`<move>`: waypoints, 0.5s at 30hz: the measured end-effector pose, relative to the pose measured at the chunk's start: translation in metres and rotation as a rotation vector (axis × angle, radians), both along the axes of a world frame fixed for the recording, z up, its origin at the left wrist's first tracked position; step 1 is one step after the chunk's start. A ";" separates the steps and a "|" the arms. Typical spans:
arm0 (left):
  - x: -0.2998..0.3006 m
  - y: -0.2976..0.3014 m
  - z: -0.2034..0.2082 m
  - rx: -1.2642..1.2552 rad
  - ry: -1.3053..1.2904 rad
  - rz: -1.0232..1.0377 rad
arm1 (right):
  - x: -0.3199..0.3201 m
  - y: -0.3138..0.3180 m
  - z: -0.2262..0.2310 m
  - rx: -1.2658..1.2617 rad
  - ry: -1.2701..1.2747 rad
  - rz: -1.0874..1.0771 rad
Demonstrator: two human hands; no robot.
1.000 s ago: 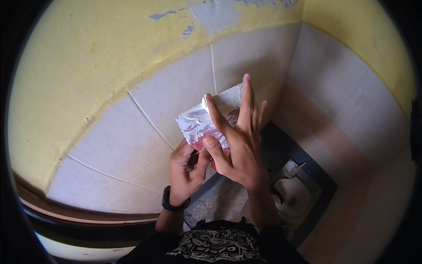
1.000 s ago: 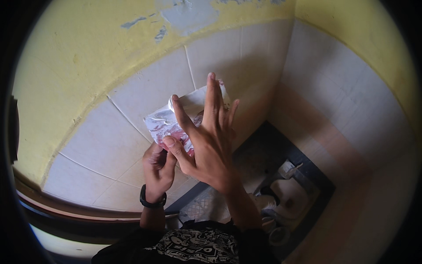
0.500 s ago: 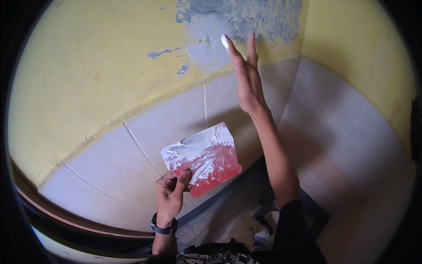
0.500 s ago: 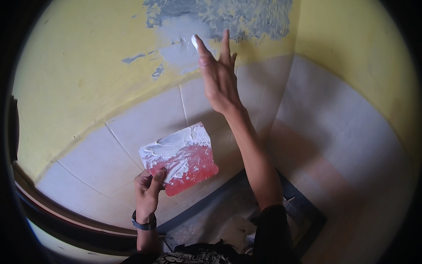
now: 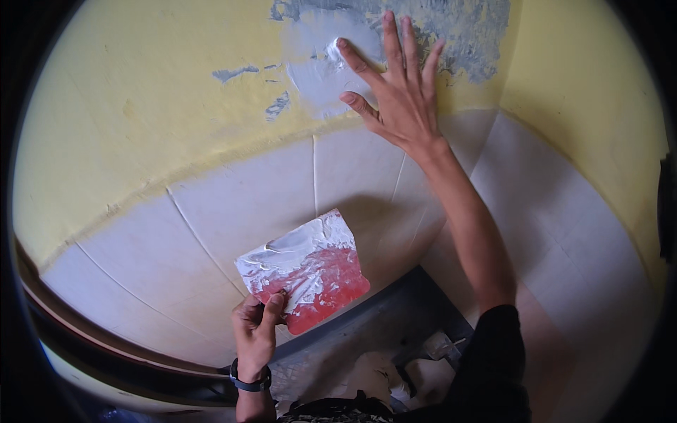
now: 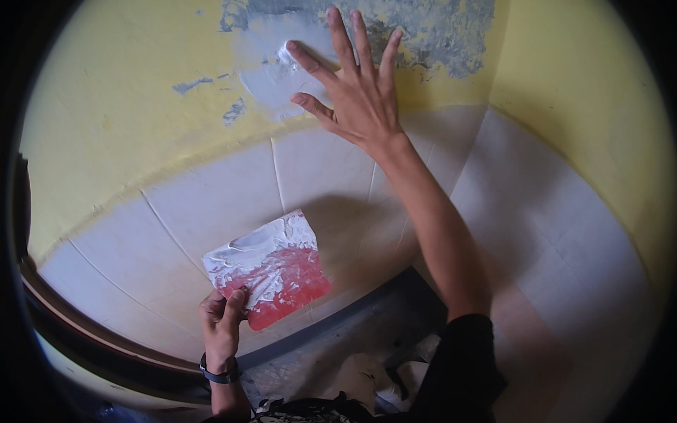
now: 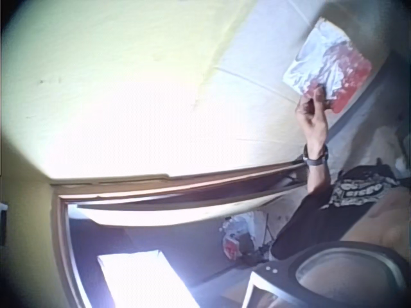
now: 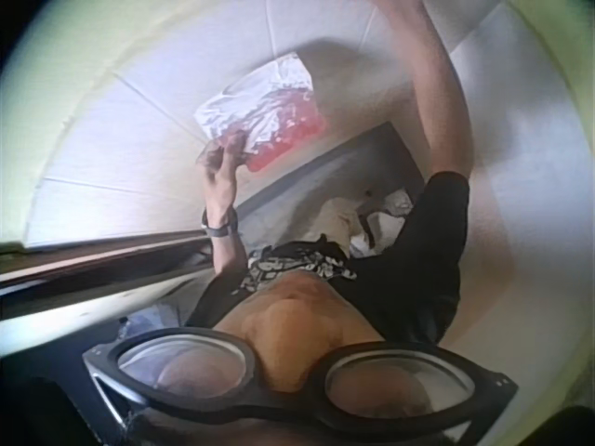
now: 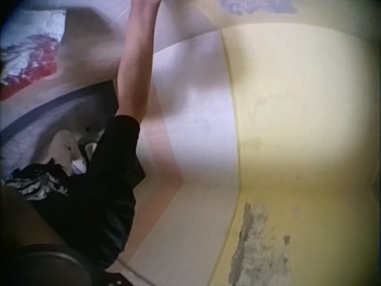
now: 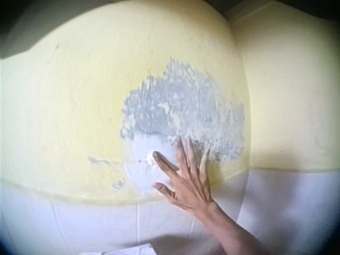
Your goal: The person applies white putty to a damaged section of a yellow wall using a scraper and their fingers. They spread the material over the wall surface and smooth it with their fingertips.
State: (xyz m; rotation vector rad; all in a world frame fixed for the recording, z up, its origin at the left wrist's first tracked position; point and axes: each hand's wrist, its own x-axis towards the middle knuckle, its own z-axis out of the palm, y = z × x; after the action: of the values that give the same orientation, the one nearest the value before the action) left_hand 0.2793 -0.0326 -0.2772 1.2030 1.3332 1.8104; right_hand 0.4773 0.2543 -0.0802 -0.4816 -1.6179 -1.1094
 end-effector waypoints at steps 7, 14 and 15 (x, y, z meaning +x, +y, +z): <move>0.018 0.017 -0.002 0.119 0.022 0.009 | 0.071 -0.049 -0.003 -0.081 0.129 -0.356; 0.039 0.003 -0.026 0.363 -0.149 -0.230 | 0.023 -0.203 -0.170 -0.874 0.940 1.308; 0.037 0.006 -0.027 0.369 -0.184 -0.281 | 0.003 -0.215 -0.188 -0.964 0.982 1.442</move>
State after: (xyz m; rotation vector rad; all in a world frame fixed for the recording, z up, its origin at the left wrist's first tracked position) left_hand 0.3160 -0.0264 -0.3038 1.2963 0.7060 1.9526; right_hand 0.4804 0.0393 -0.2685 -0.2296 -0.9973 0.9312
